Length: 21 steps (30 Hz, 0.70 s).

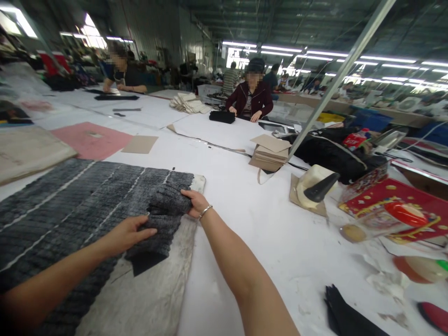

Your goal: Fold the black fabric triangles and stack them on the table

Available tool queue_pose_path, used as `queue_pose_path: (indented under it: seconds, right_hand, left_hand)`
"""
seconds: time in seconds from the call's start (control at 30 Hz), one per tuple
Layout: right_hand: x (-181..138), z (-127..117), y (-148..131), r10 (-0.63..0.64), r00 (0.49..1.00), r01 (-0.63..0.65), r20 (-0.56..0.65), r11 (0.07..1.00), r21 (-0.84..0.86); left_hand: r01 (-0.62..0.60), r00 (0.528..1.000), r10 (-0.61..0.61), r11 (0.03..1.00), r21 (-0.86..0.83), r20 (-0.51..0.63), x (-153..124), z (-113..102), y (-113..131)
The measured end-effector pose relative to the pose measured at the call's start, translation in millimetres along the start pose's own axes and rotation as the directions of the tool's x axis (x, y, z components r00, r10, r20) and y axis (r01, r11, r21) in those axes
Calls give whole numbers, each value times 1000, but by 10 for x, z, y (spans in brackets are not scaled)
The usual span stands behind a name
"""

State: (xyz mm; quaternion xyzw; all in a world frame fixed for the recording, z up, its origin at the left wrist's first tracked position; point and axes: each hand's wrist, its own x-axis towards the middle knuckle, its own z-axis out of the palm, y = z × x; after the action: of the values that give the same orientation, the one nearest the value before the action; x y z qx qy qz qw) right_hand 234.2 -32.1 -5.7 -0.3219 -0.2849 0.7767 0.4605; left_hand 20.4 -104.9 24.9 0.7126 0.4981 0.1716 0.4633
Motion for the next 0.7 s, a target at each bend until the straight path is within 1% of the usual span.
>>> queue_pose_path:
  seconds: [0.13,0.27,0.37,0.47,0.53,0.6,0.7]
  right_hand:
    - [-164,41,-56,9,999,-10,36,1000,24]
    - [-388,46,-158,15,999,-16,47,999,33]
    - [-633,34,-256,19,998,-20,57,1000,12]
    - [-963,22,-377,-2,999,4,47,999,-32]
    - [-1230,-2,-473,-28,999,29,19,998,-58]
    - [-1527,-58,-570,-53,998,51,-19,996,-73]
    - [-1990,-236,-663,-71,993,63,-99,994,-85]
  left_hand:
    - [-10,999,11,999,-38,38,-58,20,84]
    - [-25,993,42,988,-149,110,-147,72,182]
    - [-10,986,45,977,-211,159,-236,146,333]
    - [13,976,50,958,-287,212,-337,252,546]
    - [36,966,56,938,-345,252,-414,357,707]
    - [66,953,61,914,-401,296,-499,512,869]
    - [112,925,86,868,-483,369,-619,877,1066]
